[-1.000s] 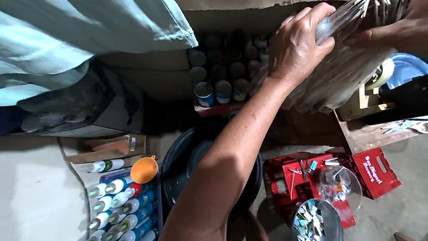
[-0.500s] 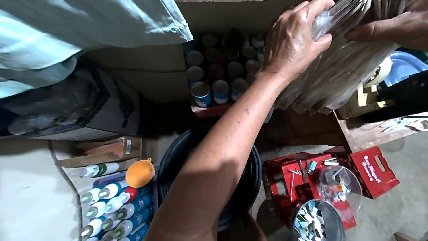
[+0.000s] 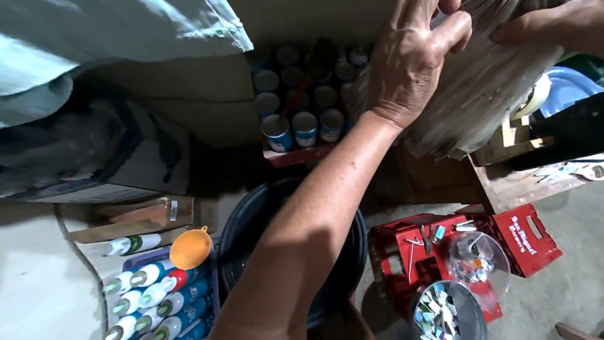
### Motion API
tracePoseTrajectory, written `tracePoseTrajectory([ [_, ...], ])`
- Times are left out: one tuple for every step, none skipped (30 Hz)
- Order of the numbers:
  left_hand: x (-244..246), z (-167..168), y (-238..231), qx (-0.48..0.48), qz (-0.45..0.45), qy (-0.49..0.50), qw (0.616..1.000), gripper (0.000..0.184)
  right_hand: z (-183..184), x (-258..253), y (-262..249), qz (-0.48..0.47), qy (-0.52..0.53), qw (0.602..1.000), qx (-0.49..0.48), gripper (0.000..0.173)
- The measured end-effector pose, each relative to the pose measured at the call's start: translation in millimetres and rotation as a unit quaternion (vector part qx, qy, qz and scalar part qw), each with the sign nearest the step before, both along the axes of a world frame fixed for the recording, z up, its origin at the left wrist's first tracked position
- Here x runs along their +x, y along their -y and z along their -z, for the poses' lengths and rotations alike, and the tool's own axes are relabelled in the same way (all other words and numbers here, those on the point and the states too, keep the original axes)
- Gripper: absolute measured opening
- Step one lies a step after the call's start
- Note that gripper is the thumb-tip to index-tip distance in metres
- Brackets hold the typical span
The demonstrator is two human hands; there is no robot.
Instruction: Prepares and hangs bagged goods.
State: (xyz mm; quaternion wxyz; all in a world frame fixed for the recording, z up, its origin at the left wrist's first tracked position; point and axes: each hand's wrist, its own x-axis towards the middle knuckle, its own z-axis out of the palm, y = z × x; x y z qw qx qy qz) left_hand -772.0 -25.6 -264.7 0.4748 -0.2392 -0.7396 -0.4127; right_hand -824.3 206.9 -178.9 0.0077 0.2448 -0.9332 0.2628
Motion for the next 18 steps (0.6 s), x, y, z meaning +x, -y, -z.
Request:
tracePoseTrajectory([
  [1.3,1.6,-0.1,-0.001,-0.003,0.010,1.000,0.022,1.7,-3.2,-2.7,0.004,0.001,1.000,0.002,0.033],
  [2.8,3.0,-0.7,0.002,-0.008,0.022,1.000,0.023,2.8,-5.5,-5.4,0.007,0.002,1.000,0.003,0.034],
  [3.4,4.4,-1.7,0.009,-0.013,0.029,0.999,0.023,2.8,-6.1,-6.6,0.007,0.003,1.000,0.004,0.035],
  [4.0,5.7,-2.7,0.015,-0.017,0.036,0.999,0.023,2.3,-5.9,-6.9,0.003,0.003,1.000,0.004,0.034],
  [4.7,6.6,-3.7,0.020,-0.019,0.043,0.999,0.021,2.1,-6.0,-7.6,-0.002,0.003,1.000,0.000,0.033],
  [5.5,7.4,-4.7,0.022,-0.023,0.046,0.998,0.017,2.5,-5.9,-7.8,-0.006,0.001,1.000,-0.003,0.033],
  [6.7,7.8,-5.5,0.020,-0.026,0.050,0.998,0.016,3.3,-5.9,-7.9,-0.009,0.000,1.000,-0.009,0.031],
  [7.6,7.8,-6.9,0.024,-0.026,0.050,0.998,0.016,3.5,-4.9,-7.1,-0.008,0.001,1.000,-0.012,0.030],
  [7.9,7.8,-8.8,0.033,-0.028,0.044,0.998,0.016,3.9,-4.6,-7.1,-0.006,0.004,1.000,-0.015,0.029],
  [8.0,8.0,-11.2,0.045,-0.029,0.037,0.998,0.014,5.2,-5.2,-8.0,-0.003,0.005,1.000,-0.018,0.029],
  [8.4,8.4,-13.5,0.054,-0.031,0.031,0.998,0.013,6.1,-5.6,-8.3,-0.002,0.006,1.000,-0.020,0.029],
  [9.5,8.9,-15.8,0.062,-0.030,0.028,0.997,0.012,6.3,-5.3,-7.5,0.000,0.007,1.000,-0.023,0.029],
  [10.9,9.6,-18.1,0.068,-0.029,0.027,0.997,0.012,5.7,-4.2,-6.1,0.003,0.010,1.000,-0.026,0.029],
  [12.6,10.5,-20.1,0.071,-0.029,0.028,0.997,0.013,4.7,-3.1,-4.6,0.007,0.014,1.000,-0.027,0.029],
  [14.5,11.7,-21.7,0.073,-0.029,0.033,0.996,0.014,3.6,-1.8,-2.7,0.010,0.016,0.999,-0.028,0.029],
  [16.3,12.9,-23.1,0.075,-0.030,0.041,0.996,0.014,2.8,-0.9,-1.2,0.008,0.015,0.999,-0.027,0.029],
  [18.0,13.8,-24.5,0.077,-0.029,0.049,0.995,0.015,1.6,-0.2,0.2,0.004,0.014,1.000,-0.024,0.028],
  [19.5,14.5,-26.2,0.083,-0.029,0.058,0.995,0.017,1.0,0.1,0.7,0.000,0.012,1.000,-0.022,0.029],
])
